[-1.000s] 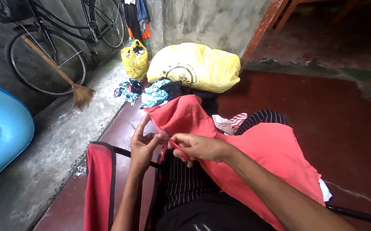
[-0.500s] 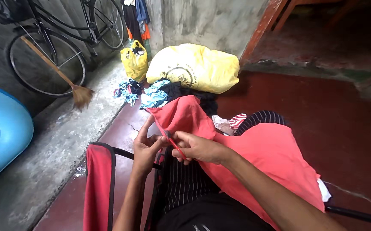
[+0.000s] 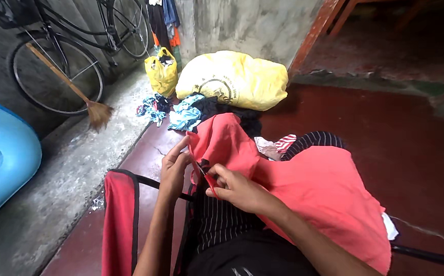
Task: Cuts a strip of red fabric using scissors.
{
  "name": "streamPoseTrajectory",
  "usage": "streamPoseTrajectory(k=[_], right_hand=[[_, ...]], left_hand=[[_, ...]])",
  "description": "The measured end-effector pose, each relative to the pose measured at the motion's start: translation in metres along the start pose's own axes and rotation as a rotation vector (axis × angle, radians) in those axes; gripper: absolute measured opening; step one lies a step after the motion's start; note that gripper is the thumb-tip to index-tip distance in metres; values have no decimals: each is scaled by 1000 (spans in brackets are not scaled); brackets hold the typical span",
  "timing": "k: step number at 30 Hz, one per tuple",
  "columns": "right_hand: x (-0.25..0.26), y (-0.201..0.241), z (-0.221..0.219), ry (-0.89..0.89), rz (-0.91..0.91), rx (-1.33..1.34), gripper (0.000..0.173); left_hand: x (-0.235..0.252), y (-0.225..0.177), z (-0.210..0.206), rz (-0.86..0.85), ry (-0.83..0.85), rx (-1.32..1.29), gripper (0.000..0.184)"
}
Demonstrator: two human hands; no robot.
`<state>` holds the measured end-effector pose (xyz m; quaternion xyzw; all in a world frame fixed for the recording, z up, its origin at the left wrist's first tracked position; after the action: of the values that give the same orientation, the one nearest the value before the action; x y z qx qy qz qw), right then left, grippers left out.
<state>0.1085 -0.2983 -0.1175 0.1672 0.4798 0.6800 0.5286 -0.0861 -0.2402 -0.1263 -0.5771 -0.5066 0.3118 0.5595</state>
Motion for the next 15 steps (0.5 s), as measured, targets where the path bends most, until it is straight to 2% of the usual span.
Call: streamPoseTrajectory(k=[7,15], right_hand=[[0,3,-2,-46,-33,-74,34],[1,9,-2,-83,-33,-133,34]], left_hand=[[-2,4,-5,4,-196,-129,50],[-4,8,-9,-23,-267,-223,60]])
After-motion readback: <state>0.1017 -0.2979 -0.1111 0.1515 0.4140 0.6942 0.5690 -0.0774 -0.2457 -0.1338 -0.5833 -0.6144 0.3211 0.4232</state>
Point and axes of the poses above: each hand's wrist, its own x-axis towards the middle knuckle, its own z-axis out of the back of the hand, y = z × x, the point moved 1 cm from there along x, towards the middle knuckle, and after that the axes turned 3 degrees about y, right-handed, at the moved point
